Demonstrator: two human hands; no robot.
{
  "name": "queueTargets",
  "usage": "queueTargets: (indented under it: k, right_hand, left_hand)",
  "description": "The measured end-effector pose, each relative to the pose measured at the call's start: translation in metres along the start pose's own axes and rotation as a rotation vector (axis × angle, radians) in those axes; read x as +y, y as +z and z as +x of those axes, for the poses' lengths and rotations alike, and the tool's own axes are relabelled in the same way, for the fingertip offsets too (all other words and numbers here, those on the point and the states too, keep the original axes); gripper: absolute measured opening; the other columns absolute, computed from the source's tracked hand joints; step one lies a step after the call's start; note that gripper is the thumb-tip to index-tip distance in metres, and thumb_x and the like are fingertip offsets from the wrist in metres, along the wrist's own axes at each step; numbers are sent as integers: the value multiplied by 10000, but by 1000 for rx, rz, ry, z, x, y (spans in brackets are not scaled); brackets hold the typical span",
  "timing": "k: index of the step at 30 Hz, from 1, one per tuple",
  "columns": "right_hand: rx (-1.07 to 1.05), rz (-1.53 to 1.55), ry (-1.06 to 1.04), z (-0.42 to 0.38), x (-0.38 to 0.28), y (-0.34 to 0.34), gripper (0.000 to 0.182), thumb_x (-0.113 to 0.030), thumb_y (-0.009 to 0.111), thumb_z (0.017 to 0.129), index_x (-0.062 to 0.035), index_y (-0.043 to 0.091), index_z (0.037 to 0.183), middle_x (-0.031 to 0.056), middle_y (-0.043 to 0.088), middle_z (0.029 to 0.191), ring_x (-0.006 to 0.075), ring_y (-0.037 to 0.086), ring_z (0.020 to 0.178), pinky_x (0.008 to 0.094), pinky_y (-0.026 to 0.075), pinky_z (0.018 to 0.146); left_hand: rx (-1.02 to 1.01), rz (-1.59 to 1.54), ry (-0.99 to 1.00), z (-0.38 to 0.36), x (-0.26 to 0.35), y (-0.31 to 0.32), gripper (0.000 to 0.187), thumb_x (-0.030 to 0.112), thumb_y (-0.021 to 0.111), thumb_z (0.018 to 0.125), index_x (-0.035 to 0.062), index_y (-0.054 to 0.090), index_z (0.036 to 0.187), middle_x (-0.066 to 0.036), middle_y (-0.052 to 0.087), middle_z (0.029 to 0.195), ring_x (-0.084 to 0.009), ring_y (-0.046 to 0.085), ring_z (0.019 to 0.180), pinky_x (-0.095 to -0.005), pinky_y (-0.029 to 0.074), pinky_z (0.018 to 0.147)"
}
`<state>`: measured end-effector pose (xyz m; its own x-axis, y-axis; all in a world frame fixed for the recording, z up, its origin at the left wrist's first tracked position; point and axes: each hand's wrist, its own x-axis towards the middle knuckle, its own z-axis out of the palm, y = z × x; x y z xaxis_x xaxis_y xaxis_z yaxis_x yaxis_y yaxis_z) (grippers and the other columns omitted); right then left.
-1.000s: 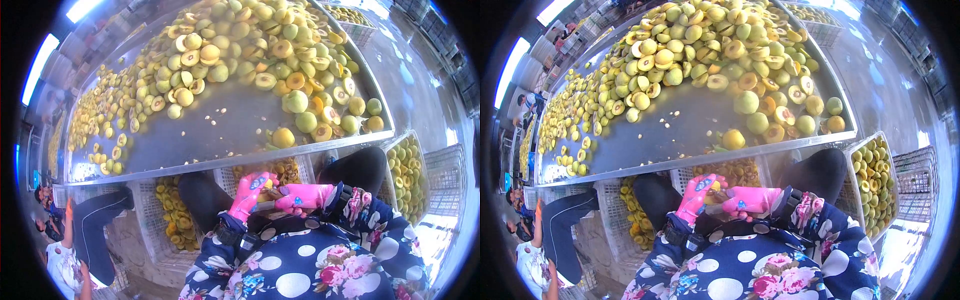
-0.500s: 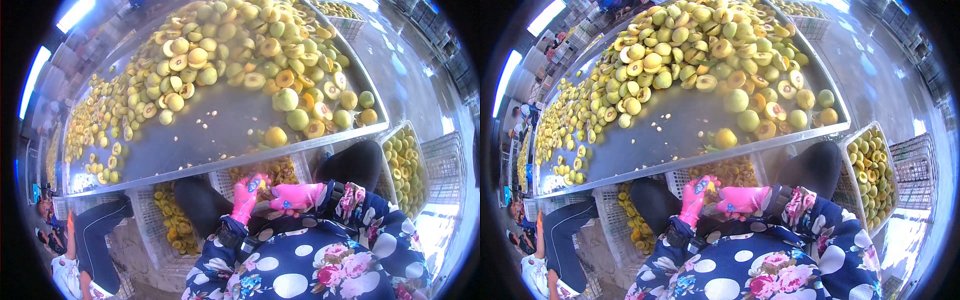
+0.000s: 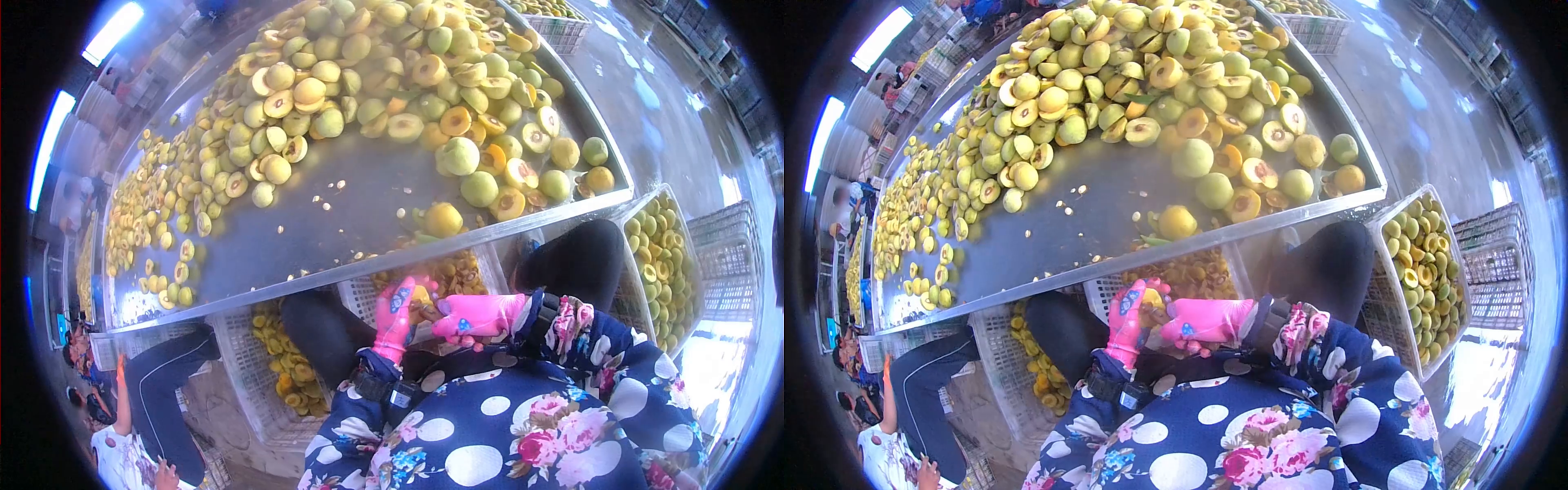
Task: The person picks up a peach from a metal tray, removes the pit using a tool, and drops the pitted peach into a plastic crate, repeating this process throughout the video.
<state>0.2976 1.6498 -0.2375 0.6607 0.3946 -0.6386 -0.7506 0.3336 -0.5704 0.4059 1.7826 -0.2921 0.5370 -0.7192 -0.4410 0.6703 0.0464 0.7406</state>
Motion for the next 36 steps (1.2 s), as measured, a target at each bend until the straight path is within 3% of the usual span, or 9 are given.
queueTargets:
  k: [3,6,9,12,15,24,30,33,36]
  right_hand:
    - [-58,120,-7,8,10,-6,290,-263,516,860,-63,495,651,-15,463,537,76,474,430,200,389,353]
    - [-68,13,-73,9,7,-5,286,-272,513,859,-60,500,668,-14,467,540,76,473,431,208,396,358]
    - [23,-164,-47,2,0,-1,296,-282,519,853,-67,498,651,-15,464,530,78,467,421,215,402,367]
    - [40,-48,82,0,-3,0,301,-282,516,849,-76,493,632,-21,454,512,74,460,415,219,400,373]
    - [-33,-32,-5,12,12,-8,292,-285,519,852,-81,494,645,-22,457,532,69,462,423,210,396,372]
    - [-181,240,-101,4,-4,-1,224,-189,539,852,-67,496,668,-23,454,562,59,438,420,193,369,350]
    - [-159,84,-96,2,-6,-3,211,-220,539,854,-70,503,710,-30,458,578,54,458,447,188,381,361]
    - [24,-141,-4,-5,-11,1,240,-242,539,851,-75,497,684,-36,455,569,52,455,443,186,382,363]
    - [-78,-43,-71,-1,-3,-4,255,-246,542,848,-75,488,666,-35,456,567,52,453,441,192,384,362]
  left_hand:
    - [24,-47,5,0,-2,-2,274,207,522,909,-38,601,1003,-148,650,889,-209,628,760,-322,528,676]
    - [43,-51,132,2,-5,-3,277,217,518,911,-32,604,996,-147,651,887,-207,628,758,-315,525,677]
    - [17,54,123,6,-8,-8,266,207,520,909,-30,605,993,-146,652,889,-206,627,761,-310,521,679]
    - [16,136,-8,5,-6,-6,264,201,517,909,-32,607,993,-145,652,890,-202,625,757,-303,517,684]
    - [32,18,-11,4,-7,-6,269,204,515,910,-34,605,998,-145,651,896,-202,625,757,-301,515,690]
    - [135,-76,157,5,-5,-3,302,235,503,915,-33,597,1017,-145,649,898,-206,623,770,-303,518,689]
    - [109,-104,55,5,-4,-5,319,250,503,912,-25,575,1057,-159,641,924,-216,624,767,-312,525,667]
    - [41,53,-55,6,-1,-5,320,248,507,909,-23,566,1068,-167,636,928,-220,623,744,-314,528,652]
    - [64,-12,-61,4,-2,-2,317,248,505,909,-24,572,1056,-163,637,922,-219,623,726,-306,530,638]
